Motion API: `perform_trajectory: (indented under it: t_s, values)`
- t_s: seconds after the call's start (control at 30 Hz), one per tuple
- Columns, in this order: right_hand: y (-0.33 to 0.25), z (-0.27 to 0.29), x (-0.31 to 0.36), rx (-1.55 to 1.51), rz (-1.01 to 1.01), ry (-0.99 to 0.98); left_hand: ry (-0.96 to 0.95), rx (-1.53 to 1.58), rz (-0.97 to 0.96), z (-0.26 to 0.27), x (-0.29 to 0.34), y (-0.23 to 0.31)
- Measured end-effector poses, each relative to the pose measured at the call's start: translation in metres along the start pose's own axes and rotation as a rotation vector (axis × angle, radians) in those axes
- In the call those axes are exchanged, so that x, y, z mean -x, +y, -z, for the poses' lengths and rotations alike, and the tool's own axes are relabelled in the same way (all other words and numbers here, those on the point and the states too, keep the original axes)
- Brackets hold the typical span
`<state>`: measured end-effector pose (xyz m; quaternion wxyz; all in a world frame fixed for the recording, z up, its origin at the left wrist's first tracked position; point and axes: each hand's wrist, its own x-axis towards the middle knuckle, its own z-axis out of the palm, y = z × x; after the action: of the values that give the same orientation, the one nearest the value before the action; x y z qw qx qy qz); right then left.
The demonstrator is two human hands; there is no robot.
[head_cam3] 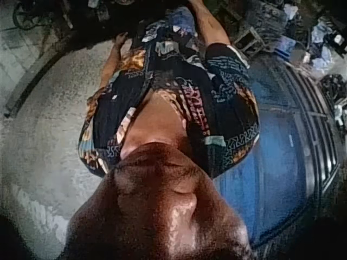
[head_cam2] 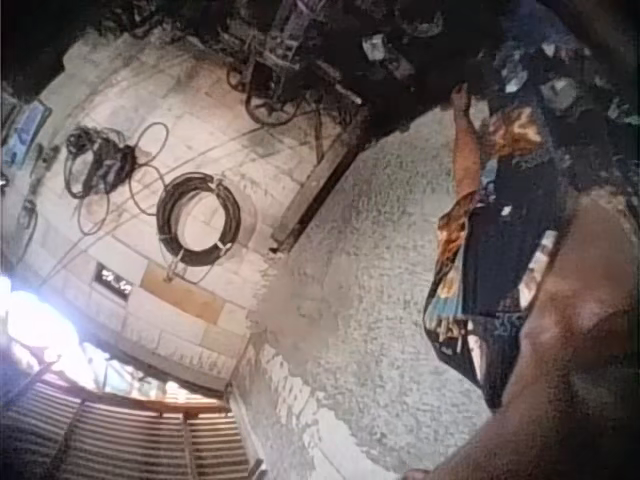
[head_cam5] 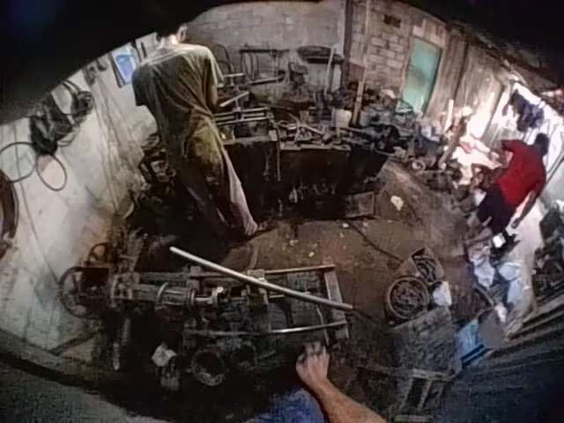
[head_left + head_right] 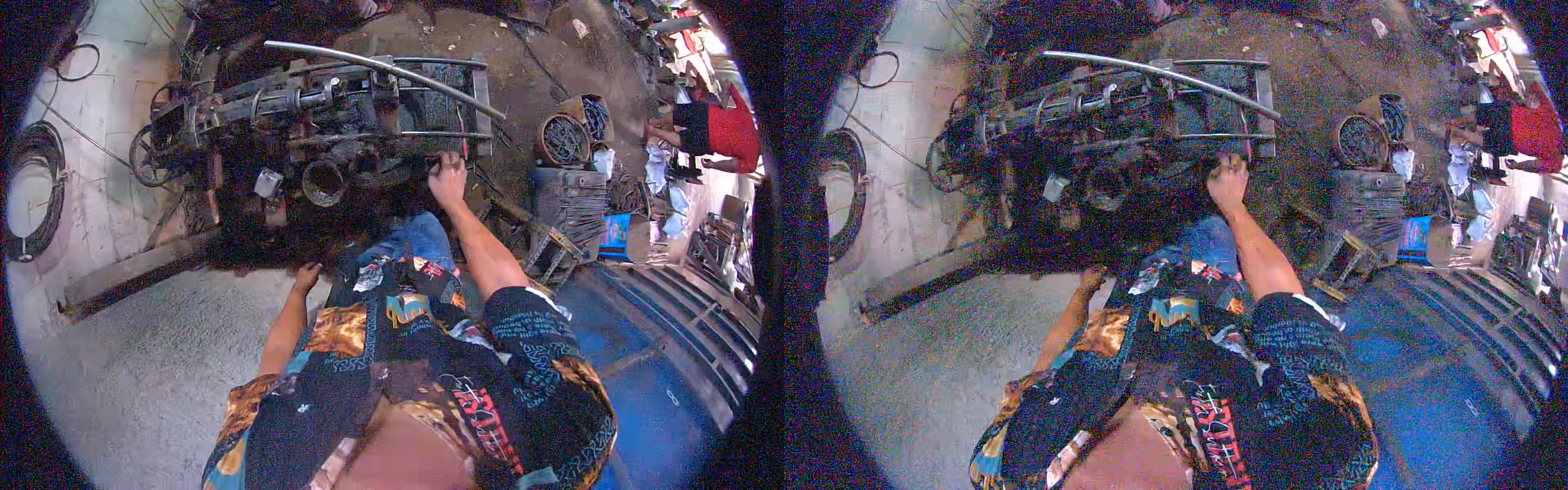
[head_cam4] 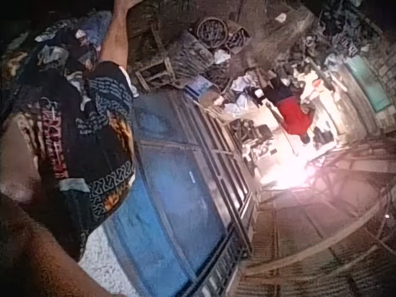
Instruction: Using a manual metal-working machine to bend and process steel rods.
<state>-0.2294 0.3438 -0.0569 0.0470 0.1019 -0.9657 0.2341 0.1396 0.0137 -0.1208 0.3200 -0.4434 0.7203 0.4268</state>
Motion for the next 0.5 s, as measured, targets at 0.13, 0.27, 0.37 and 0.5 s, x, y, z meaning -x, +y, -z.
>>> perform_trajectory:
  t_s: [0.13, 0.27, 0.37, 0.5]
  values:
    - [0.03, -0.036, -0.013, 0.026, -0.142, -0.083, 0.043, 0.06, -0.028, 0.005, 0.012, 0.007]
    - [0.042, -0.057, -0.024, 0.12, -0.18, -0.091, 0.139, 0.128, -0.133, 0.016, 0.015, 0.028]
    - [0.026, -0.053, -0.014, -0.095, -0.312, -0.147, 0.285, 0.108, -0.129, 0.019, 0.042, 0.073]
    - [0.028, -0.038, 0.001, -0.31, -0.269, -0.066, 0.432, 0.123, -0.211, 0.025, 0.033, 0.093]
